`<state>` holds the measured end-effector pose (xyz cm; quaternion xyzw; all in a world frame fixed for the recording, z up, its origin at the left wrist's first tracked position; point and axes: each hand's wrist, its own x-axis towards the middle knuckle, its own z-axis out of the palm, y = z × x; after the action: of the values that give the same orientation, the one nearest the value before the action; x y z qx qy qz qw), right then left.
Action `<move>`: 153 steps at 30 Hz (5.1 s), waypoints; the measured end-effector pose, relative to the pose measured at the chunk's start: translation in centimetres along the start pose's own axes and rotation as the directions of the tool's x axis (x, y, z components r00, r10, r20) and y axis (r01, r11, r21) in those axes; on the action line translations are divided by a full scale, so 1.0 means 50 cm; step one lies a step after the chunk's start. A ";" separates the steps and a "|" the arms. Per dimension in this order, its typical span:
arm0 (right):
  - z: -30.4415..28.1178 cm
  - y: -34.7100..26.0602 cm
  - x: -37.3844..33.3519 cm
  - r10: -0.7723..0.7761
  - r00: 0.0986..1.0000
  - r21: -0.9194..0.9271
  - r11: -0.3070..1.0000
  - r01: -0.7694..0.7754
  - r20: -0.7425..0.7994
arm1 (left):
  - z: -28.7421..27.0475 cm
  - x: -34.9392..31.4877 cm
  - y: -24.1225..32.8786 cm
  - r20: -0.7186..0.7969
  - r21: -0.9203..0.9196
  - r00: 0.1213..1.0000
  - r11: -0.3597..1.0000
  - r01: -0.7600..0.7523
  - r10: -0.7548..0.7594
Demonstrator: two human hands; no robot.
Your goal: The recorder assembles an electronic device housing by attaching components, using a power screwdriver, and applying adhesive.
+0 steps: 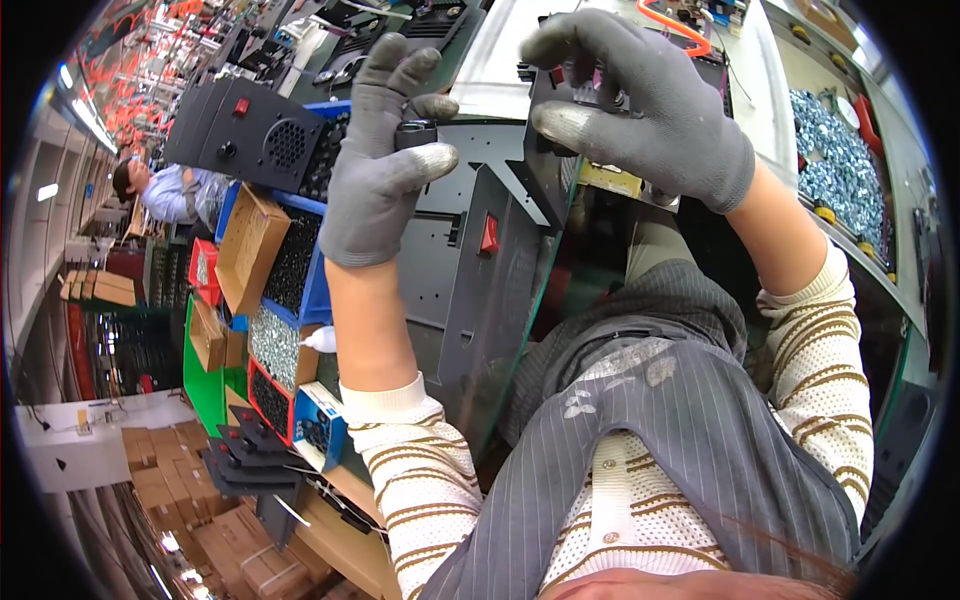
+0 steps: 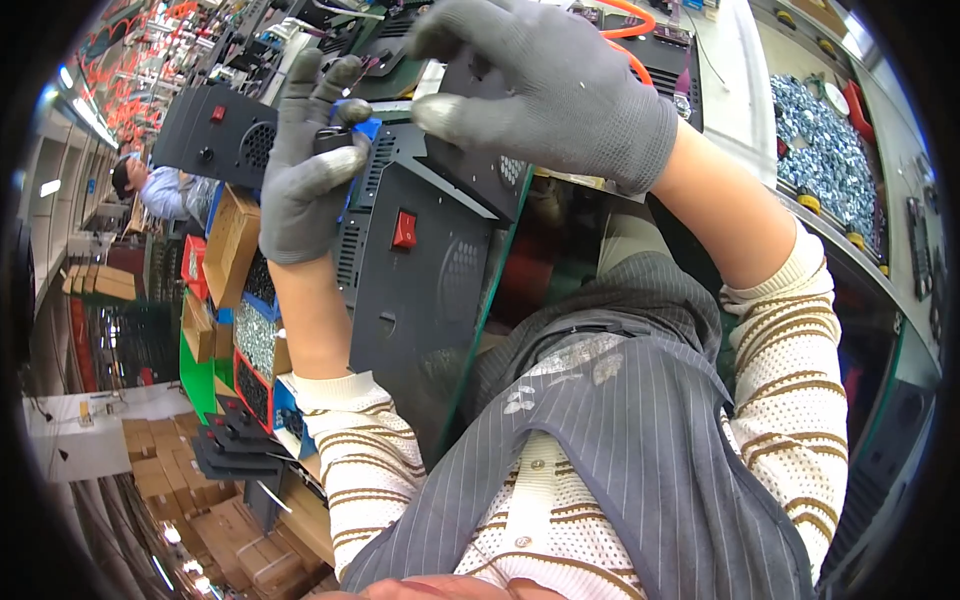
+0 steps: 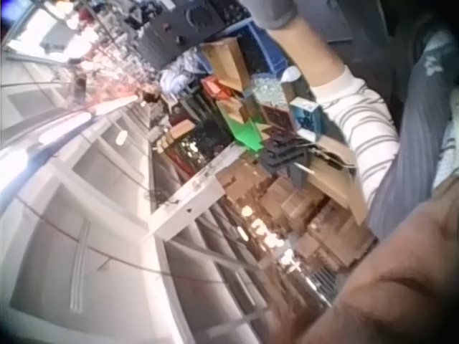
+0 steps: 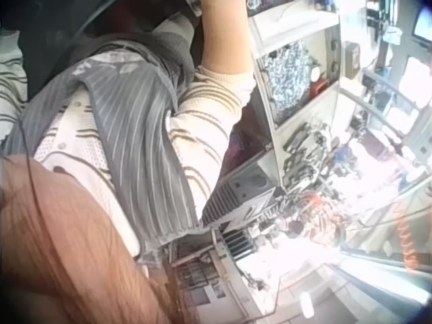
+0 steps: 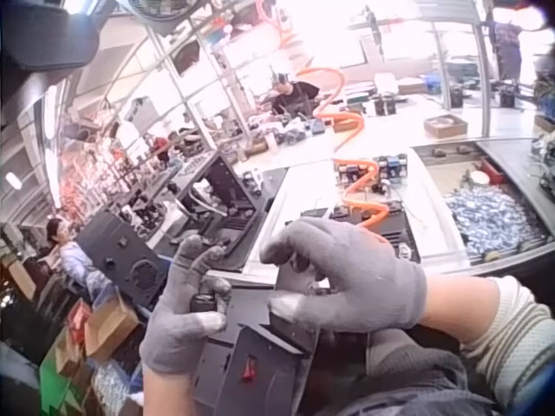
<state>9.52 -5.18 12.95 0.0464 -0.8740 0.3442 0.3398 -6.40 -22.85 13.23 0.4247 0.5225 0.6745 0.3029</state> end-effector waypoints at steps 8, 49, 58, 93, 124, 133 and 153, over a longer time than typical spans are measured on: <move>0.082 -0.051 0.054 -0.234 0.944 0.445 0.889 0.110 0.233 | 0.044 -0.053 0.050 0.021 0.128 0.988 0.980 -0.152 0.150; 0.171 -0.039 -0.142 -0.204 0.979 0.313 0.930 0.195 -0.004 | 0.023 -0.240 -0.162 -0.473 -0.137 0.866 0.984 0.112 -0.165; 0.151 -0.068 -0.147 -0.118 0.991 0.195 0.975 0.103 0.070 | 0.065 -0.267 -0.092 -0.290 -0.105 0.956 0.995 -0.001 -0.029; 0.150 -0.066 -0.125 0.042 0.980 0.165 0.983 -0.076 0.197 | 0.016 -0.226 -0.042 -0.062 0.162 0.989 0.976 0.144 -0.135; 0.116 -0.086 -0.070 -0.227 0.893 -0.227 0.916 0.331 0.388 | 0.018 -0.218 -0.081 0.050 0.233 0.993 0.968 0.093 -0.107; 0.137 -0.075 -0.059 -0.080 0.905 -0.021 0.995 0.098 0.418 | 0.008 -0.206 -0.106 0.085 0.466 0.933 0.814 -0.346 0.349; 0.289 0.197 -0.260 0.526 0.767 0.380 0.668 -0.640 0.367 | -0.303 -0.553 -0.105 -0.869 0.285 0.355 -0.239 0.928 0.344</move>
<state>8.24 -8.86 -8.51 -0.1148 -0.7595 0.6345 0.0859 -7.47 -51.81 -0.32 -0.0913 0.9805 0.0016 -0.1737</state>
